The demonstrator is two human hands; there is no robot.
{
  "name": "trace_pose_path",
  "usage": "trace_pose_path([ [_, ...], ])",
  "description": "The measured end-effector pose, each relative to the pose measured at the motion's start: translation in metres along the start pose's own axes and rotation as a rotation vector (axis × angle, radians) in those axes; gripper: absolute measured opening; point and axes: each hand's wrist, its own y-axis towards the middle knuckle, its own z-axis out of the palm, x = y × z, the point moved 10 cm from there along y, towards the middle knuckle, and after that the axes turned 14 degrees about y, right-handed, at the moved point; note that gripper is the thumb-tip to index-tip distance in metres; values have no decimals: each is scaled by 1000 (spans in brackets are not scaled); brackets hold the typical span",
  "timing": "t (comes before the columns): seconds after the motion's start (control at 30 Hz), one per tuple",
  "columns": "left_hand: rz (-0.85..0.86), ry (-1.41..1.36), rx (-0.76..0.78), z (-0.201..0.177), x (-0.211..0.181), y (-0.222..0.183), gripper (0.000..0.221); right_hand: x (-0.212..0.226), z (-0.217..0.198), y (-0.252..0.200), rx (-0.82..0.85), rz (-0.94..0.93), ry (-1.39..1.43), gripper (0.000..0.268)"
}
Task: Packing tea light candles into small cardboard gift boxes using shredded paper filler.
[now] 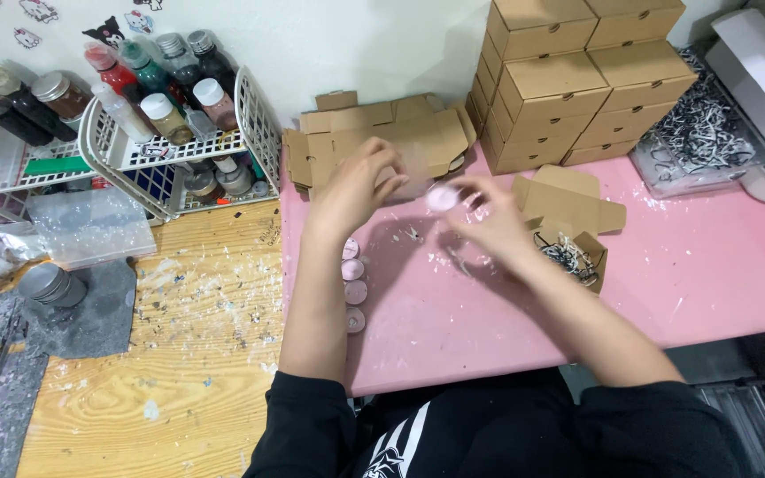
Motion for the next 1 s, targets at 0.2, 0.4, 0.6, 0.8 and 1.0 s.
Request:
trace_pose_path([
  [0.2,193,-222,132,19,-52,0,15,129,-33,26,288,-540,-346,45],
  [0.4,251,-309,245,24,-76,-4,12,159,-6,39,676,-422,-479,37],
  [0.6,323,-381,200,20,-80,-2,13,123,2,34,859,-283,-463,30],
  [0.8,281,-363,98,16,-76,4,12,122,-15,33,717,-317,-358,39],
  [1.0,42,-396,95,17,-79,10,18,35,-64,22,367,311,23,46],
])
